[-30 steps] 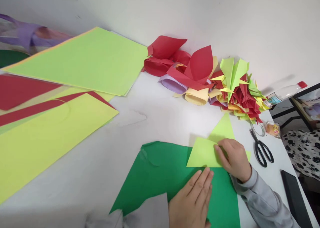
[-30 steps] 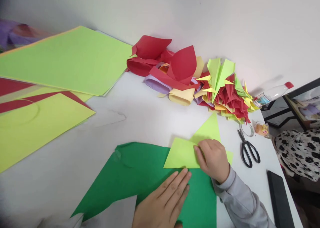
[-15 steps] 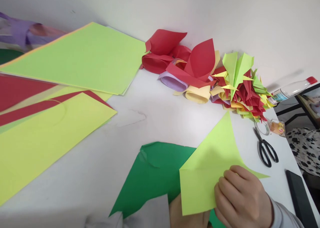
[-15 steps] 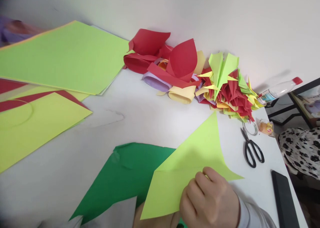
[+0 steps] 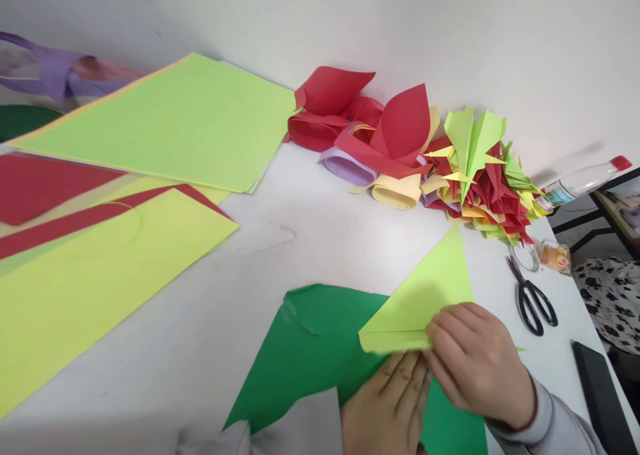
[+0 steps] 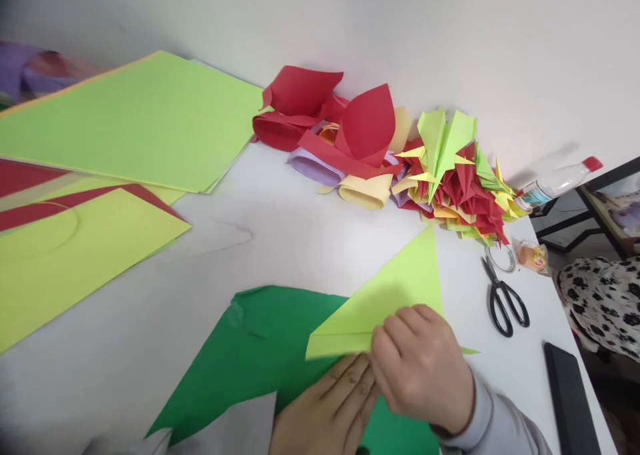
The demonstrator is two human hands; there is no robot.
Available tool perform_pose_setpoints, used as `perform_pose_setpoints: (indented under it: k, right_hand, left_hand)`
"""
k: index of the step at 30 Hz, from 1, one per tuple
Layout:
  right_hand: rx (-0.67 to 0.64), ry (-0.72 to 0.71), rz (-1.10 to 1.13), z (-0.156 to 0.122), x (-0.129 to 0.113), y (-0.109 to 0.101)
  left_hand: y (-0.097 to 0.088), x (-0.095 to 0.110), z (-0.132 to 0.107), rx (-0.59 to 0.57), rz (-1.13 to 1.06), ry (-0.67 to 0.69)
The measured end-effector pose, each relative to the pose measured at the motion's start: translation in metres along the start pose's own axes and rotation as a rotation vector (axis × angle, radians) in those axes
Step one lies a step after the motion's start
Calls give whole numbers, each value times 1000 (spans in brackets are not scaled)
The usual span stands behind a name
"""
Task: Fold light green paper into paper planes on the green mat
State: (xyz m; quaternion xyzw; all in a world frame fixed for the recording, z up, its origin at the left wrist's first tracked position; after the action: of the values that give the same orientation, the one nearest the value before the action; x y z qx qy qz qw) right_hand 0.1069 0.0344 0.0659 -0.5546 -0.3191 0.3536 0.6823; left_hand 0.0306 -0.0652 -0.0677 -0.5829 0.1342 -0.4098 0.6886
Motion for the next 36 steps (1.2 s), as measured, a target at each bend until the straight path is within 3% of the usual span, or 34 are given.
perform_pose_setpoints:
  k: [3, 7, 13, 15, 18, 25, 36]
  right_hand:
    - [-97, 135, -36, 7, 18, 13]
    - [-147, 157, -88, 12, 34, 27]
    - [-104, 94, -116, 16, 44, 37]
    - [-89, 83, -137, 17, 47, 40]
    - [-63, 83, -137, 18, 50, 44]
    - [-12, 138, -59, 12, 57, 55]
    - [12, 157, -11, 11, 60, 59]
  left_hand:
    - [-34, -17, 27, 131, 77, 60]
    - [-51, -17, 29, 167, 130, 37]
    - [-25, -18, 29, -78, 62, -79]
    - [-16, -18, 30, -110, 41, -87]
    - [-19, -19, 30, -103, 35, -86]
    - [-46, -23, 28, -83, 63, -74]
    - [-38, -16, 27, -48, 87, -181]
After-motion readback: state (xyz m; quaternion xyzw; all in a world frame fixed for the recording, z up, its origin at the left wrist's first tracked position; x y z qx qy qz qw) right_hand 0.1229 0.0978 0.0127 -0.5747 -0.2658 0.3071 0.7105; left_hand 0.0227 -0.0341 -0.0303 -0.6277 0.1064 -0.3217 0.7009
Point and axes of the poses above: each hand's wrist, its own z-axis towards the middle knuckle, its own y-axis out of the palm, x = y × z, the point moved 4 cm from there along z, towards the middle knuckle, and after that the axes turned 2 degrees about -x, right-handed, at the moved point
